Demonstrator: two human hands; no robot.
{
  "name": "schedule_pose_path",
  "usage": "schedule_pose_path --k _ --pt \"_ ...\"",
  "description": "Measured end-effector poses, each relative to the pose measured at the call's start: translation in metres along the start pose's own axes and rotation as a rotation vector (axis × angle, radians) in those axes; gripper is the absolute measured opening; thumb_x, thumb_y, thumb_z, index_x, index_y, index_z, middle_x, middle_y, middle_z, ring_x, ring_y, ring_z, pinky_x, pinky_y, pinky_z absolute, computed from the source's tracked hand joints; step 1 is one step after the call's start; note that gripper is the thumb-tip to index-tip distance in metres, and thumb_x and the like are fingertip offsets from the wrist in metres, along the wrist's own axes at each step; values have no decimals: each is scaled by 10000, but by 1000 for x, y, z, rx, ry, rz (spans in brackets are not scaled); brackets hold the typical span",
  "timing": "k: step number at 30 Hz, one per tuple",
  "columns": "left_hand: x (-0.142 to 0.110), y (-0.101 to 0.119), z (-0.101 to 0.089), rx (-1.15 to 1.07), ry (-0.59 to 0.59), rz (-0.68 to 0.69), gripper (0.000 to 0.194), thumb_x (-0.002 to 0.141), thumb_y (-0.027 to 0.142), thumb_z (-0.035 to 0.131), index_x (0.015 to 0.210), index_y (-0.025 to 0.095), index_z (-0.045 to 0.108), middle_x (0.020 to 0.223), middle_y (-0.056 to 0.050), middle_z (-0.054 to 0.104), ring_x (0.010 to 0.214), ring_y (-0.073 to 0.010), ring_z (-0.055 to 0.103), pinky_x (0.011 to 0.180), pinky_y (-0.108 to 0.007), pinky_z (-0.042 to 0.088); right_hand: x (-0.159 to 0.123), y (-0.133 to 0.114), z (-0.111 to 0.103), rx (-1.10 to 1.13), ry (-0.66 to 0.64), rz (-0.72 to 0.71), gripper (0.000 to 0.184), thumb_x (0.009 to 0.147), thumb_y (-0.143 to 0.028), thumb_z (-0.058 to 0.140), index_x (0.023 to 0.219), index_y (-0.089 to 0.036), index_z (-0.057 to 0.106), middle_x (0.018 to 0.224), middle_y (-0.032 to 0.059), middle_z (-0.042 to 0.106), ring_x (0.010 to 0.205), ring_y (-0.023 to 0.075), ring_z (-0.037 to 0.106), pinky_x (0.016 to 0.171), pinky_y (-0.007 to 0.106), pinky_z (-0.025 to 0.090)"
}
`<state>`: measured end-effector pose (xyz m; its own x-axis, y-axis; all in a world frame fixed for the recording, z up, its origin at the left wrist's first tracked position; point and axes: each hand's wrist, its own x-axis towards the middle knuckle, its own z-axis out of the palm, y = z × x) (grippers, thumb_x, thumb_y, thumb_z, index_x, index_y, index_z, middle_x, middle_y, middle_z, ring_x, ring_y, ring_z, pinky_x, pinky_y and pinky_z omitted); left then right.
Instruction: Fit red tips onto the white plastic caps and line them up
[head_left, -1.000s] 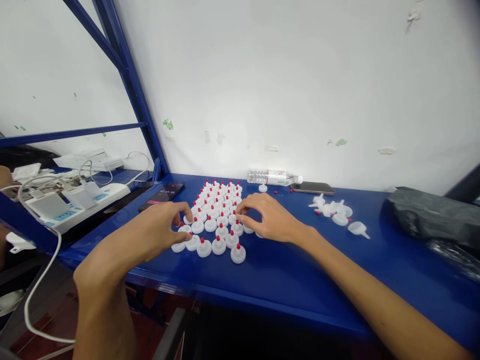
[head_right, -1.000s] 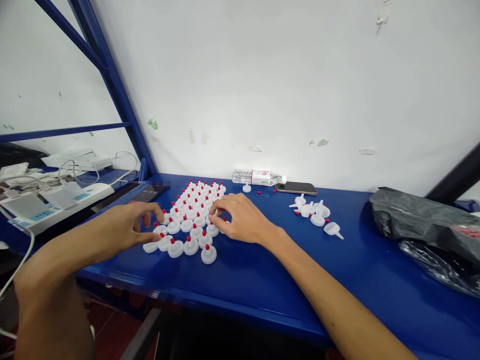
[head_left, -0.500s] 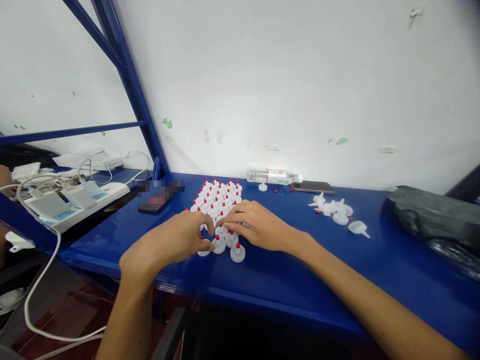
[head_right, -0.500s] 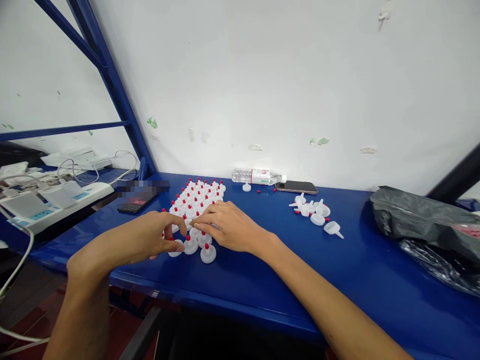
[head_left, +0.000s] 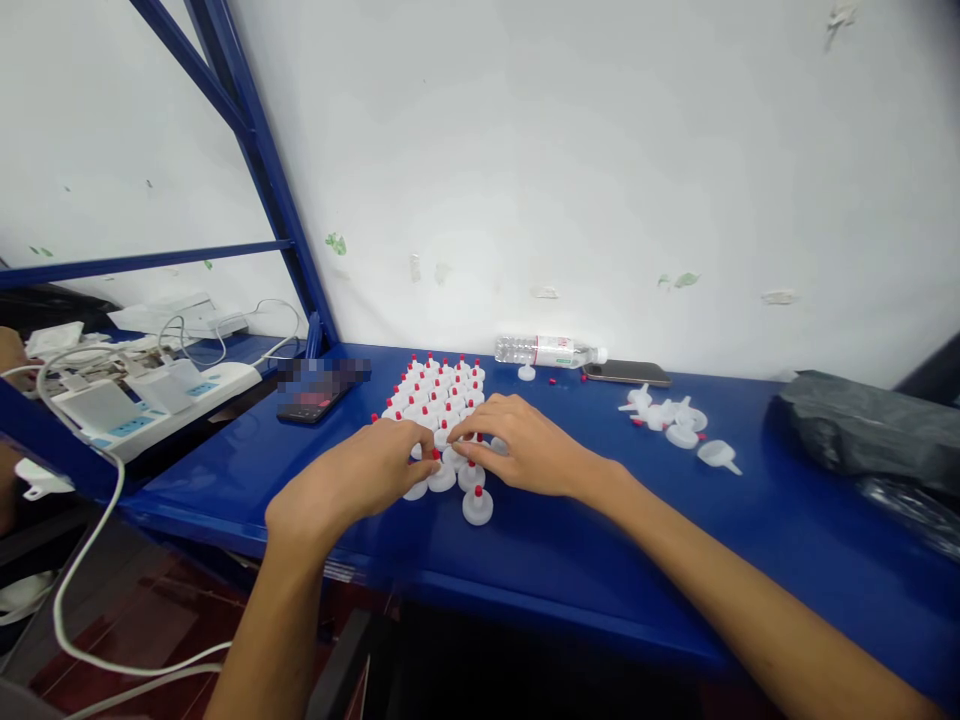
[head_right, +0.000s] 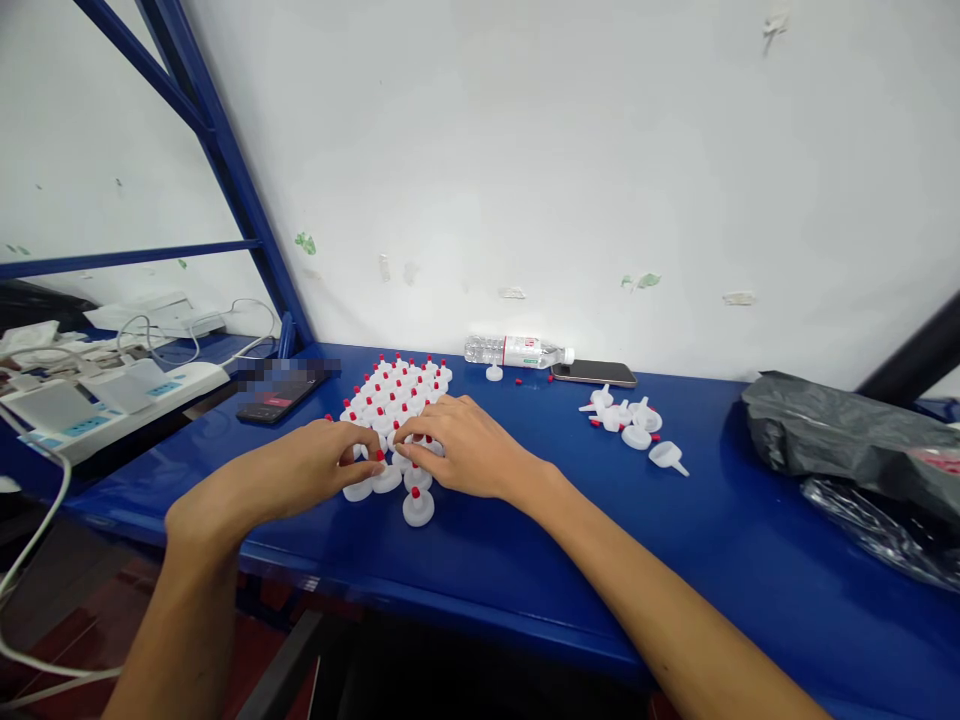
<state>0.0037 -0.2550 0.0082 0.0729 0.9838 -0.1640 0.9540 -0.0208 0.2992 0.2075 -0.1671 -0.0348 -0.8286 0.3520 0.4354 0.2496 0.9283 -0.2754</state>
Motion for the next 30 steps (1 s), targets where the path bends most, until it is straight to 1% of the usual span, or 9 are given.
schedule_pose_path --k 5,9,11,14,17,21,25,30 --pt "1 0 1 7 5 21 279 918 475 525 904 264 708 825 -19 733 738 -205 642 637 -286 375 -1 0 0 -3 18 17 159 1006 -269 578 1030 -220 727 969 35 759 941 202 625 874 345 385" --pt "0 2 2 13 7 19 268 914 473 531 905 267 702 810 -10 722 717 -200 631 627 -290 366 0 1 0 -4 19 33 178 1015 -253 554 1002 -218 728 939 33 757 903 192 617 851 337 376" --pt "0 3 2 26 17 25 249 905 469 550 930 272 700 832 -7 717 730 -203 630 635 -297 366 0 1 -1 -11 15 35 216 1030 -260 527 957 -206 723 908 36 750 875 188 612 839 331 371" --pt "0 3 3 43 45 60 221 899 450 570 942 277 699 910 -12 715 819 -217 639 685 -308 379 1 2 -3 -15 12 37 328 1071 -285 435 886 -194 690 867 36 731 831 179 598 820 318 364" --pt "3 2 3 32 53 100 198 909 420 562 942 278 697 940 -16 707 876 -218 637 726 -307 393 1 5 -7 -21 19 47 385 1095 -295 352 877 -189 650 852 40 707 815 178 578 807 312 365" --pt "9 0 4 31 51 157 190 921 379 537 921 269 692 870 -10 706 795 -199 636 681 -294 397 -1 13 -10 -10 5 77 356 1092 -304 352 901 -194 631 856 40 686 820 183 570 780 306 377" --pt "15 -2 5 31 53 158 201 917 372 533 866 252 686 804 -11 710 700 -191 633 612 -290 384 -3 19 -9 -13 -17 111 360 1085 -308 368 872 -194 635 853 45 687 826 189 586 752 305 379" --pt "16 1 3 24 57 141 194 901 346 543 806 245 679 787 -22 719 725 -201 645 611 -300 374 -4 23 -9 -14 -34 113 374 1074 -298 408 813 -189 653 819 35 705 768 171 595 714 293 367"
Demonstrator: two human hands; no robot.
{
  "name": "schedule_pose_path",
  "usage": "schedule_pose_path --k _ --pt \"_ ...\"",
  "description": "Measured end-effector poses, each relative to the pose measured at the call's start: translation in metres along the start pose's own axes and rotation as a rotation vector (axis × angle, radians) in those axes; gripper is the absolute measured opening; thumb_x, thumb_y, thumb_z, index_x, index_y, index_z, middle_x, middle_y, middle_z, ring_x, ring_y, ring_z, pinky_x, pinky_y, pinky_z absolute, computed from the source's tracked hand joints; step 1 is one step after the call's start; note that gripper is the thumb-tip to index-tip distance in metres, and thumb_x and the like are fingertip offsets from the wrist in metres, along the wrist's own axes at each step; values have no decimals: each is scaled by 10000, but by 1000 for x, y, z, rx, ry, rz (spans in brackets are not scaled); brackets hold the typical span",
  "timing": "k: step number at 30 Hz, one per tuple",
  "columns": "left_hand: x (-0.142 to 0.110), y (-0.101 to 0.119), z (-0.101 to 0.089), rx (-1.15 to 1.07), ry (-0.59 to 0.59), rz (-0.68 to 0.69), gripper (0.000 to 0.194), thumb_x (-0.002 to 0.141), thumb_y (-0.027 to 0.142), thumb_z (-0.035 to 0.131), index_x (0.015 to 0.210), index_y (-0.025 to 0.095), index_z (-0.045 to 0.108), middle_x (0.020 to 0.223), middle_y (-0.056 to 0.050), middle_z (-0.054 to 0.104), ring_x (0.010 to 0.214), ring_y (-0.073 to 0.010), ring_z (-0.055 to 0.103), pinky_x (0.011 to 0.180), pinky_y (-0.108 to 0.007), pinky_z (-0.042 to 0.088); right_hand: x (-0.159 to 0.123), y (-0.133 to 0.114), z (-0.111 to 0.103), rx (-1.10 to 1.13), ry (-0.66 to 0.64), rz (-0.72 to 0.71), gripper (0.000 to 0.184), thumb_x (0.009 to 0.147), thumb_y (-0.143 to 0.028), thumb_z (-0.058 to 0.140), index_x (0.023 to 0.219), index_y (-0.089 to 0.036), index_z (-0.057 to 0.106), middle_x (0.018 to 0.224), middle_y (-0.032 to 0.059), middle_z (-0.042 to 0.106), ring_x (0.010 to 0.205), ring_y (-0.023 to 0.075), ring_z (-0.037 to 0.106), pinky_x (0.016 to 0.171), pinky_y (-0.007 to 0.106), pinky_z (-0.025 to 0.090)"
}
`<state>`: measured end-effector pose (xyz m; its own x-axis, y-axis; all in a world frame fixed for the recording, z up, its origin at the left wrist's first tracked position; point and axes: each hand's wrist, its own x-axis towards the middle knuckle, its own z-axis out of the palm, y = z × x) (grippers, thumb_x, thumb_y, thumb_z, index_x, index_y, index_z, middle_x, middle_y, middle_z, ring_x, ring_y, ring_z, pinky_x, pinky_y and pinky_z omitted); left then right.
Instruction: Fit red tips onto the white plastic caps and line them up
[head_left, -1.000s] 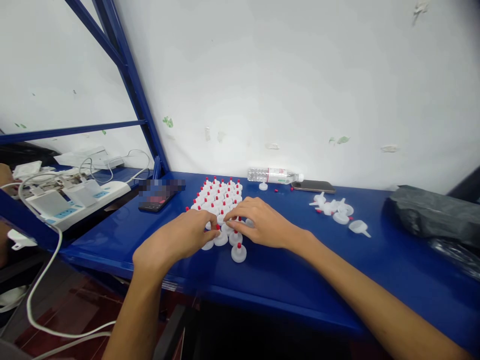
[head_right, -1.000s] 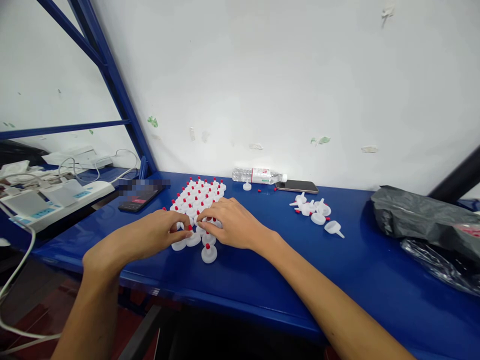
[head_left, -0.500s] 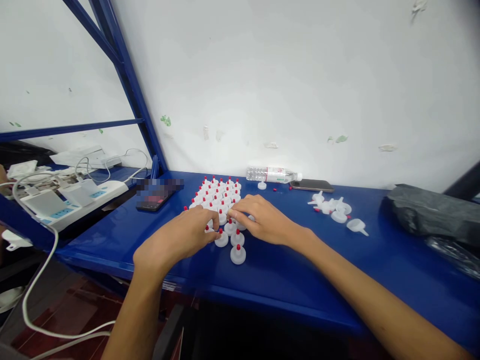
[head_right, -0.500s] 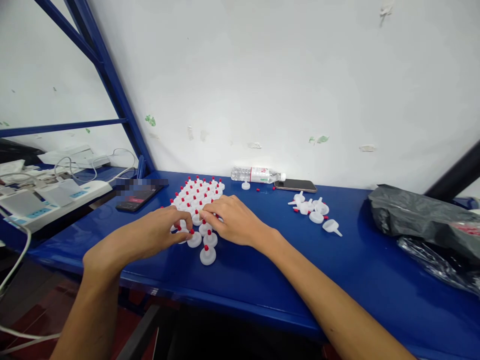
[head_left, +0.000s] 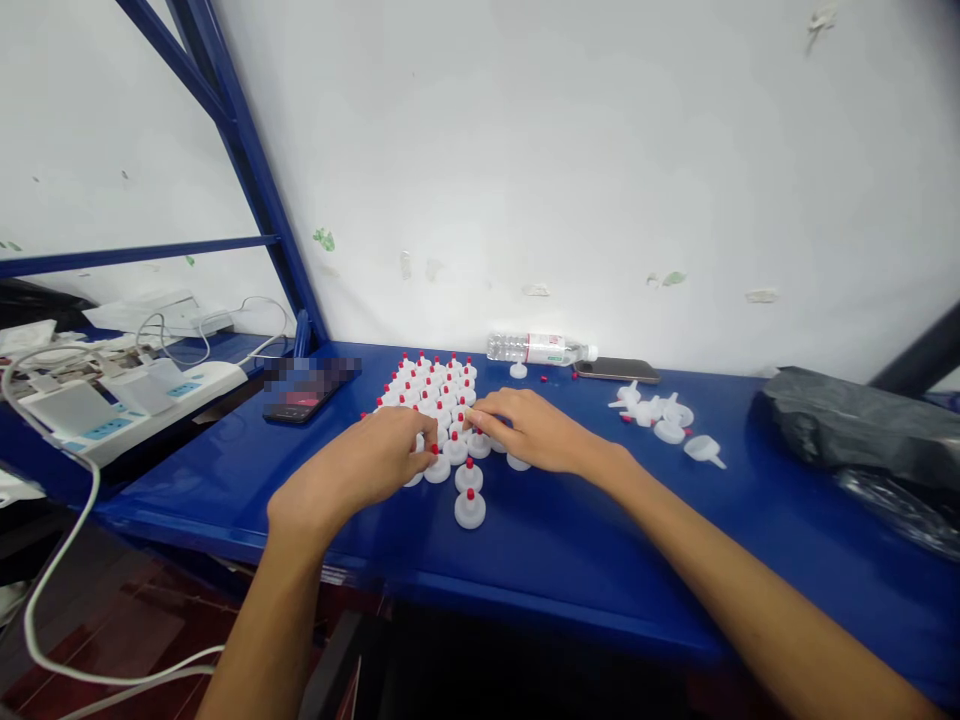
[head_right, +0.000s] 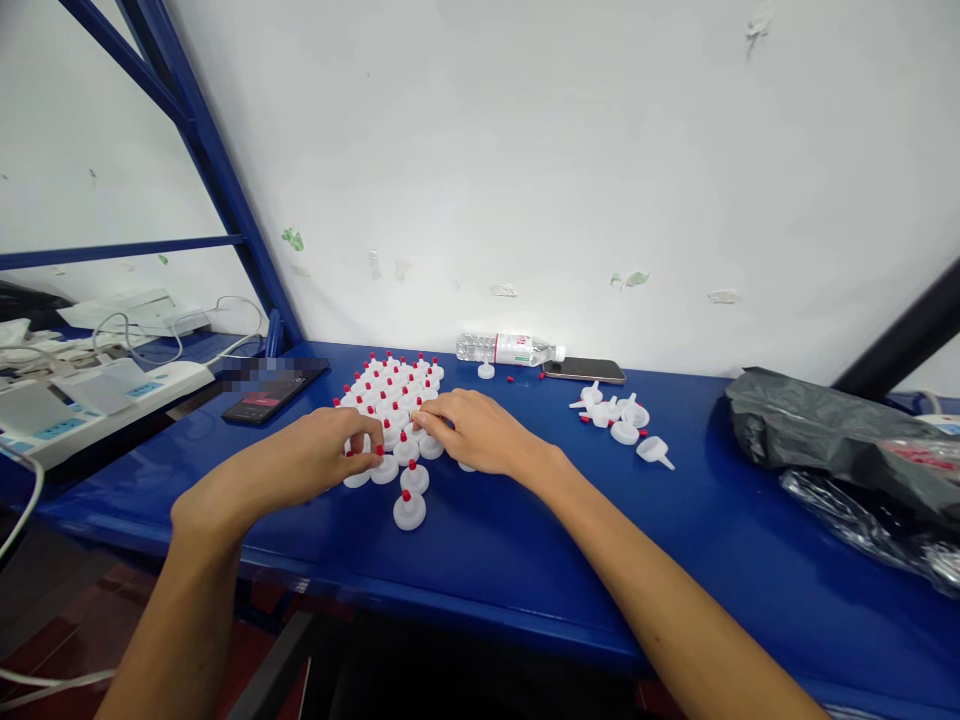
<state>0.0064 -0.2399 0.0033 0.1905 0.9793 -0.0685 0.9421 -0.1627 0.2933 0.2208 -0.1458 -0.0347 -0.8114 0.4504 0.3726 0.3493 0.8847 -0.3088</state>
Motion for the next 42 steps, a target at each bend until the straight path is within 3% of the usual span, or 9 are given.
schedule_pose_path --k 5,17,21,26,30,34,42 --pt "-1 5 -2 70 14 -62 196 885 352 540 757 244 642 802 -34 716 739 -219 640 601 -304 343 -1 1 -2 0 -33 15 309 1043 -286 481 874 -188 720 837 36 739 774 169 625 702 281 378" --pt "5 -3 2 193 41 -156 245 889 399 500 924 244 686 943 -88 729 860 -287 665 680 -343 390 -2 2 -5 -10 -33 43 275 1036 -304 503 980 -181 742 900 52 757 791 168 640 703 276 386" --pt "0 -2 1 251 166 -108 321 930 458 495 1065 223 667 1046 -100 711 930 -301 666 765 -374 428 -2 2 -6 19 -76 69 247 1012 -356 556 1020 -190 738 928 51 755 819 172 654 713 268 401" --pt "2 17 4 250 265 0 319 986 416 473 1150 223 667 1100 -83 708 1040 -282 653 823 -371 452 -4 5 -9 -3 -114 104 240 950 -419 659 1041 -206 721 1006 56 743 896 200 662 752 279 413" --pt "9 30 11 290 194 -4 229 952 309 554 1099 214 702 1062 -78 737 980 -275 672 708 -334 430 -5 10 -9 -15 -159 118 317 922 -467 692 1105 -210 717 1054 67 739 939 222 665 768 288 422" --pt "17 33 17 265 144 25 204 925 207 531 962 222 731 970 -64 752 908 -255 686 657 -319 400 -4 13 -10 17 -184 103 311 917 -448 707 1113 -207 727 1042 59 739 922 213 663 764 280 427" --pt "11 41 18 178 108 46 220 890 190 532 874 234 747 866 -48 744 792 -226 677 617 -307 373 -6 14 -21 169 -285 143 255 845 -413 778 1015 -225 755 889 1 699 801 161 634 652 241 400"
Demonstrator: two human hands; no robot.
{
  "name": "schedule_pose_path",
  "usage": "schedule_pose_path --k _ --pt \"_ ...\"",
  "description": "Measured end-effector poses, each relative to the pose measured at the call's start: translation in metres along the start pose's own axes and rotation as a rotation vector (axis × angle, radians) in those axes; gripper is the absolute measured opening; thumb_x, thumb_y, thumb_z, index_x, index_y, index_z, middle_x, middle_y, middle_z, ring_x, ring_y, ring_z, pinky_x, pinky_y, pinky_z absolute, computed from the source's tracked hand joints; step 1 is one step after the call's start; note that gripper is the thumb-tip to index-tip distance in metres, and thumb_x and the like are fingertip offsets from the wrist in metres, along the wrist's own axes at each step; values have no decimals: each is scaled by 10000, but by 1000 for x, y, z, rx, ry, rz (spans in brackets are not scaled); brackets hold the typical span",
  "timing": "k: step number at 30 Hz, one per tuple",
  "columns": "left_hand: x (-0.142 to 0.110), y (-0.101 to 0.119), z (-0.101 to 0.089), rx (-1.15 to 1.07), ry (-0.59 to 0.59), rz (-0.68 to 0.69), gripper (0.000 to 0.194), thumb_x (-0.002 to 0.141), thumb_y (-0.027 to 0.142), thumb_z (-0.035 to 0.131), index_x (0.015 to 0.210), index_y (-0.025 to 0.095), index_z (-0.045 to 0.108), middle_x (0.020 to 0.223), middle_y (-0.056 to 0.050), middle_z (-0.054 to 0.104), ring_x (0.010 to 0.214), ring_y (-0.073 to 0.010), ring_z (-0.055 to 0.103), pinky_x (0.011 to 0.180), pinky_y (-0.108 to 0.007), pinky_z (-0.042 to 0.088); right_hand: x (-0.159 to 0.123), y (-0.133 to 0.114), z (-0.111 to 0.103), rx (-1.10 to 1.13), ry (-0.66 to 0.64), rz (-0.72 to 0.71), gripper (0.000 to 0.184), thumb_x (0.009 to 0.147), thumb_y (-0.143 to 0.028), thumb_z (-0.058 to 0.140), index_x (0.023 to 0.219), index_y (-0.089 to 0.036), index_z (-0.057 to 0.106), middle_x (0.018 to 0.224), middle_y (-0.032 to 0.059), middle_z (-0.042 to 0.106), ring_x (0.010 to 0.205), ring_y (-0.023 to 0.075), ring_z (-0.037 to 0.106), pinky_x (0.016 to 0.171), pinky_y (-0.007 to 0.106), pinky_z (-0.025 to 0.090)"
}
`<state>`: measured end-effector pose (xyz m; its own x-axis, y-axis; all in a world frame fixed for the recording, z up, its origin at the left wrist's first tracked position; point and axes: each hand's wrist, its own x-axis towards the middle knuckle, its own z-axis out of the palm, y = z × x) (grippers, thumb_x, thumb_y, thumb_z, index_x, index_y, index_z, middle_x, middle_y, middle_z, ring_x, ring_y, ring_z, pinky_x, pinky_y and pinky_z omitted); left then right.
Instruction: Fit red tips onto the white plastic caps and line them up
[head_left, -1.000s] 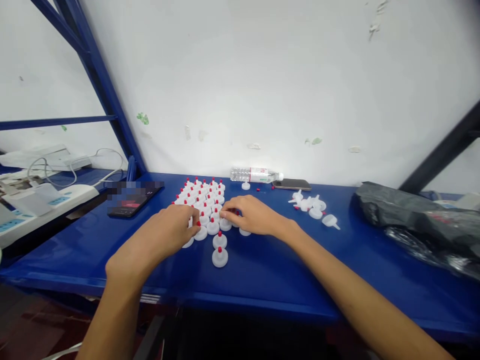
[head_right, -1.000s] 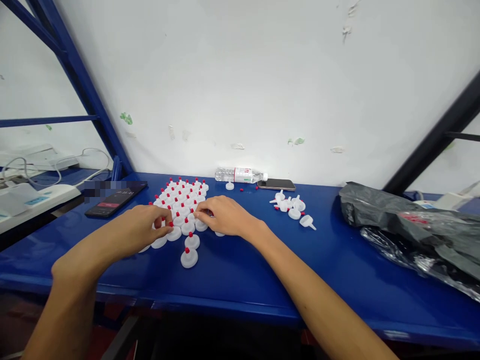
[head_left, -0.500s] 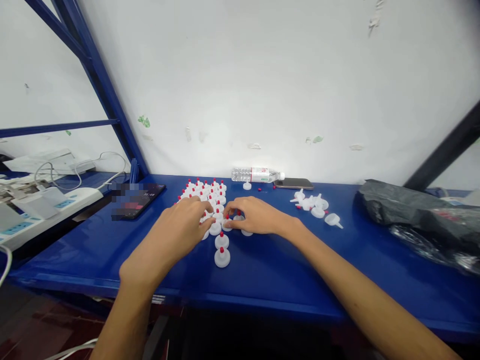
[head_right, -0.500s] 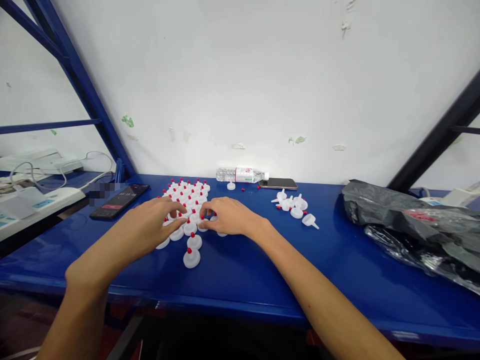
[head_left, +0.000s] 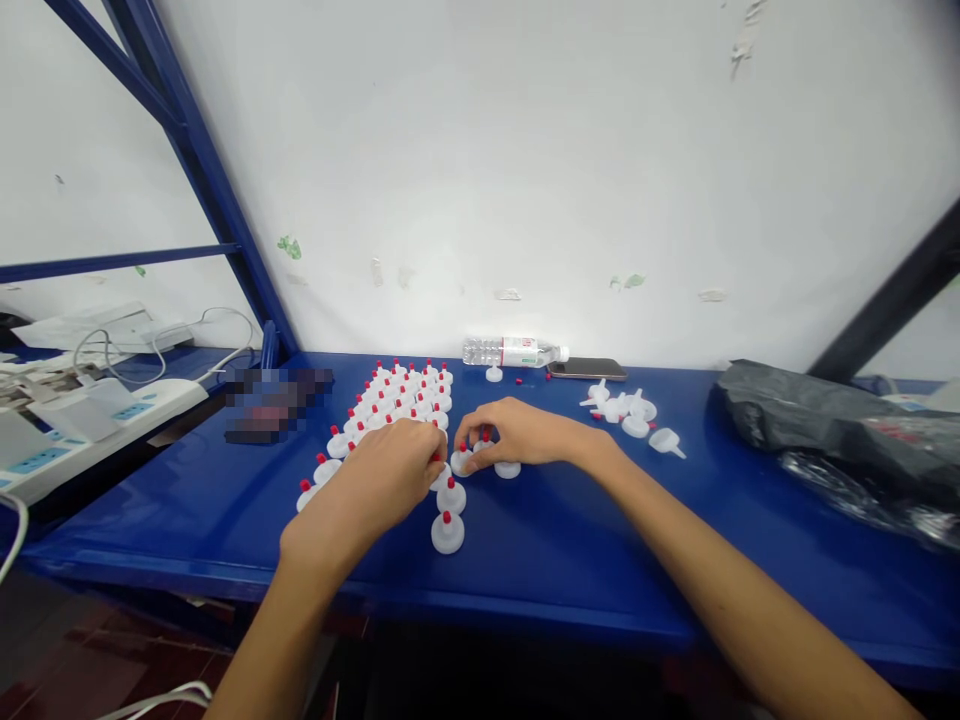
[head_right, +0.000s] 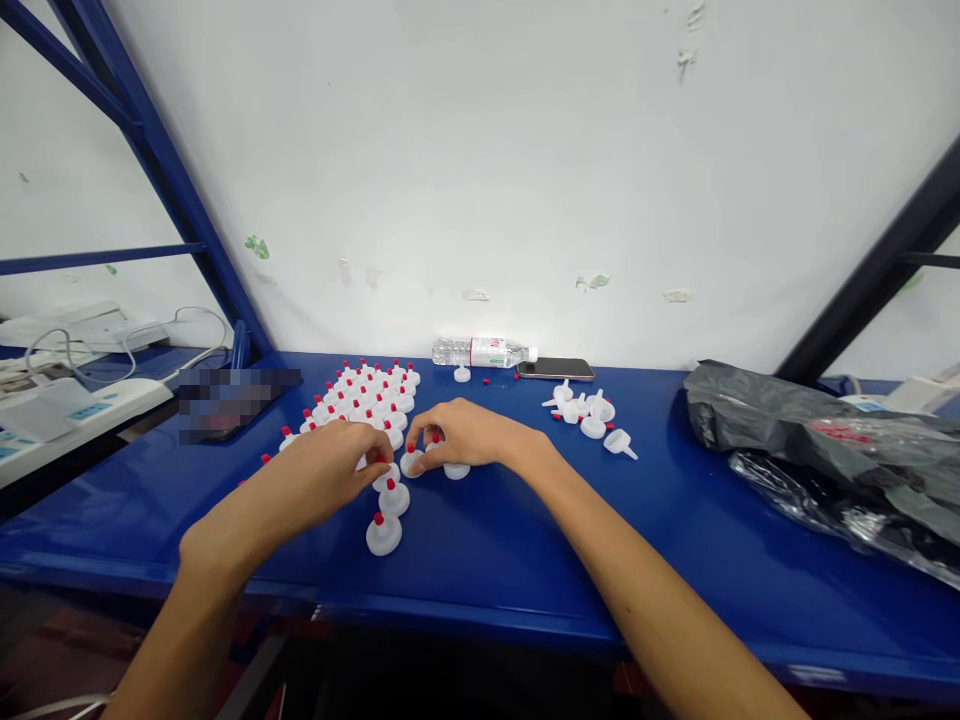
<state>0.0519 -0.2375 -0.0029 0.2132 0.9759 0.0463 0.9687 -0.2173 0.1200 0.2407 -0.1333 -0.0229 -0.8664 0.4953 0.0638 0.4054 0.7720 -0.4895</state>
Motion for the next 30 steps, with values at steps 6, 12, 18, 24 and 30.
schedule_pose_path --k 6,12,18,24,30 --pt "-11 -3 -1 5 -62 -19 236 867 179 514 859 238 743 843 -50 742 780 -221 669 629 -309 379 -1 -4 0 100 -94 3 263 839 -412 772 1025 -227 752 865 -16 709 670 118 593 570 224 382" --pt "-24 -16 -3 22 -104 -96 243 825 138 479 842 223 707 870 -64 739 786 -221 665 650 -318 394 1 -11 7 162 -108 -26 273 857 -420 761 1044 -222 743 813 -10 712 669 126 619 588 226 409" --pt "-34 -34 -6 12 -106 -177 217 860 251 539 991 254 712 934 -62 735 850 -261 680 695 -348 442 -5 -17 -3 182 -10 -26 328 908 -499 688 1093 -234 744 909 21 750 766 161 662 666 257 457" --pt "-64 -54 -6 -81 229 -67 523 937 645 477 1319 306 587 1290 -78 611 1200 -309 595 1004 -448 470 -3 -17 -7 -41 398 -1 402 1077 -437 387 1027 -186 697 983 71 728 896 200 641 803 315 431" --pt "-89 -92 51 -127 542 -271 825 936 671 436 1604 267 168 1653 -147 207 1531 -384 209 1195 -617 282 3 -26 6 -132 367 45 511 1102 -461 241 1040 -185 666 913 88 682 876 216 609 813 328 411"
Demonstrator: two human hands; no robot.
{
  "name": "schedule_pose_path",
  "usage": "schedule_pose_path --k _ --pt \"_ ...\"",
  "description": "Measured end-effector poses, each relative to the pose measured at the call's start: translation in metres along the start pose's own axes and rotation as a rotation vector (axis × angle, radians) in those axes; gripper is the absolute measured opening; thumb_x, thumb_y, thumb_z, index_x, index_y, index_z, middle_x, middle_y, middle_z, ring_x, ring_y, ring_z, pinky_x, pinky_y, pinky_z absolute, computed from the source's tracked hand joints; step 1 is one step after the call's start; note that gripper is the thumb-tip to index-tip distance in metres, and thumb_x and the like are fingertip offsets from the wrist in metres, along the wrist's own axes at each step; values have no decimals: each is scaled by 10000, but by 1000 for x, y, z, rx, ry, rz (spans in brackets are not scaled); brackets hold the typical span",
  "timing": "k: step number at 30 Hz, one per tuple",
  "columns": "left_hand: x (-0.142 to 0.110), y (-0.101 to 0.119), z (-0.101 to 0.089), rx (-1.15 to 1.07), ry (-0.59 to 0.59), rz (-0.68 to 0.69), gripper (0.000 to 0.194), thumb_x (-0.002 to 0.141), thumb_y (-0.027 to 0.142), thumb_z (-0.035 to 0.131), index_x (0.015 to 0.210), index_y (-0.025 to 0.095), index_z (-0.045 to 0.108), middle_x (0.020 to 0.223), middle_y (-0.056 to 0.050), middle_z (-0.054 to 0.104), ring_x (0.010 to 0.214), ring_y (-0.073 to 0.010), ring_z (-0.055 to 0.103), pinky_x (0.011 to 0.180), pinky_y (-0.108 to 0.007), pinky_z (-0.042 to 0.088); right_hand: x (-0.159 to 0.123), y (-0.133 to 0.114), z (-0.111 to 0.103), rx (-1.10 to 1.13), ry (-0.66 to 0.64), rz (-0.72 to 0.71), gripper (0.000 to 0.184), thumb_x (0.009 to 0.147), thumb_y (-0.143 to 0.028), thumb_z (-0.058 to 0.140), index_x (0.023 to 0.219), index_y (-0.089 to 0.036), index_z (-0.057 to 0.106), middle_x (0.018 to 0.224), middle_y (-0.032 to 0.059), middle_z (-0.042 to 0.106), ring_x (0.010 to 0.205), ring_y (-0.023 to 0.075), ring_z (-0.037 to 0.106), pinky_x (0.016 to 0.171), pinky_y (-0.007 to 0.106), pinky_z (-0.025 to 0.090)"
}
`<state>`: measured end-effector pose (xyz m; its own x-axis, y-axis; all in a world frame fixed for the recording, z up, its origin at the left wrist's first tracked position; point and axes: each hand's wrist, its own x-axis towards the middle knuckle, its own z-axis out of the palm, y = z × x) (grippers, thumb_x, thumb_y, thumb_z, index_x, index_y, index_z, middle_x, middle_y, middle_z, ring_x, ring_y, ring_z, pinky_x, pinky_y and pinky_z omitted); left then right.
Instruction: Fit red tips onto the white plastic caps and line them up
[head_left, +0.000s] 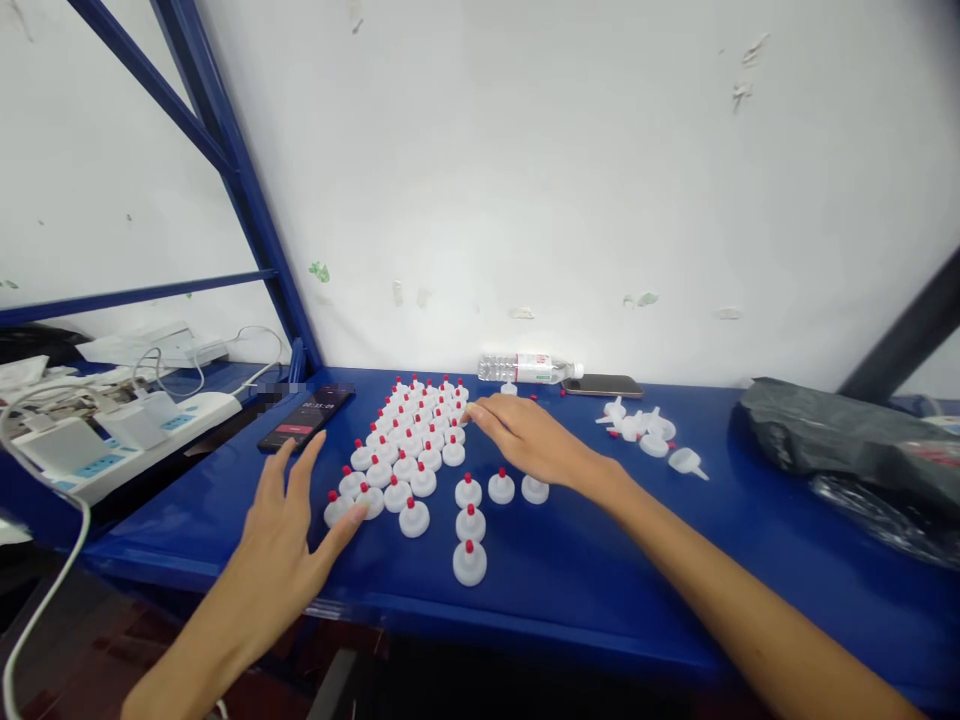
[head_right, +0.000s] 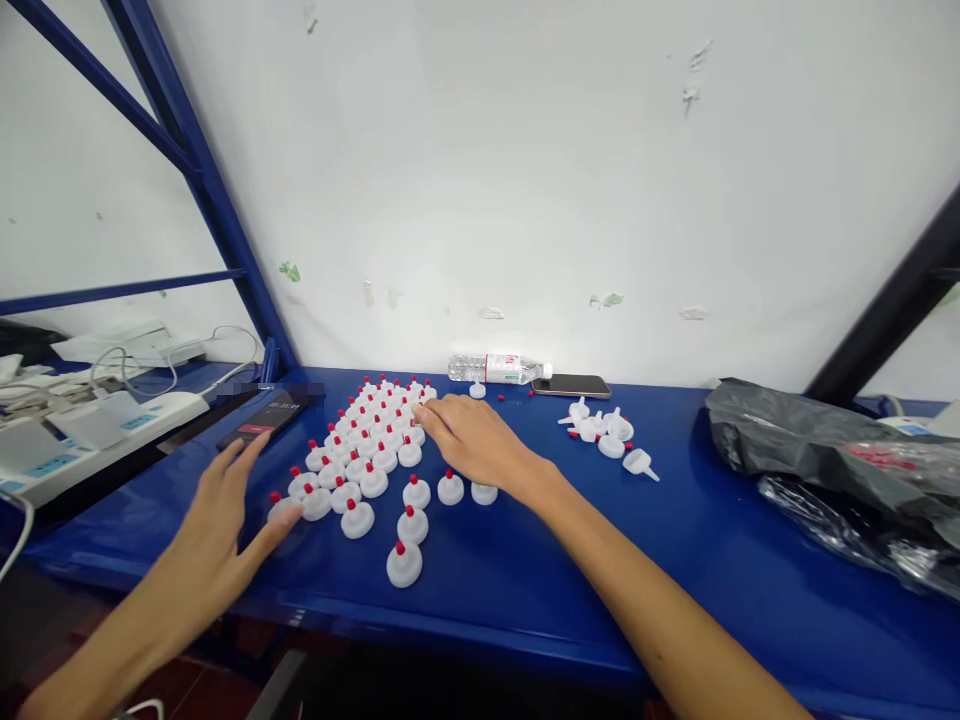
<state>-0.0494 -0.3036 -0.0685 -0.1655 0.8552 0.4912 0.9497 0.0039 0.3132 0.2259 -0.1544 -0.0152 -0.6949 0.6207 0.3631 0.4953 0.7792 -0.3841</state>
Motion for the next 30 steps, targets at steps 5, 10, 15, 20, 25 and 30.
schedule_pose_path --k 5,10,15,20,25,30 --pt "3 -6 21 -12 -152 -31 965 877 679 563 1618 298 77 1689 -150 135 1546 -399 162 1184 -616 316 -1 -3 1 6 29 -18 544 1103 -465 200 1026 -188 661 929 90 680 896 220 608 832 329 411" --pt "27 -6 26 -97 -233 36 986 902 642 564 1617 253 6 1684 -165 180 1528 -346 262 1217 -552 301 0 4 2 7 51 0 531 1104 -462 218 1015 -192 666 931 83 681 892 214 616 834 322 412" --pt "41 -8 33 -131 -268 108 944 927 598 562 1624 258 25 1689 -167 175 1530 -335 261 1226 -521 300 0 5 3 -8 53 -8 507 1108 -439 235 1034 -182 666 936 86 686 904 214 620 843 324 410" --pt "56 -1 40 -175 -310 179 939 934 589 559 1625 265 12 1680 -175 180 1530 -335 259 1224 -515 302 0 2 4 -48 46 -18 468 1110 -394 259 1001 -179 660 924 81 691 897 211 618 827 329 407" --pt "49 12 36 -137 -272 118 840 980 599 449 1623 253 34 1697 -176 100 1565 -352 108 1227 -583 239 -1 5 5 -102 98 64 437 1107 -414 255 1101 -207 640 990 80 697 958 224 640 820 335 422" --pt "17 29 28 -29 -183 71 816 970 608 456 1625 345 46 1718 -126 -6 1553 -437 15 1173 -680 257 -4 6 5 -168 84 220 468 1080 -514 275 1236 -216 600 1138 124 699 993 283 675 806 381 464"
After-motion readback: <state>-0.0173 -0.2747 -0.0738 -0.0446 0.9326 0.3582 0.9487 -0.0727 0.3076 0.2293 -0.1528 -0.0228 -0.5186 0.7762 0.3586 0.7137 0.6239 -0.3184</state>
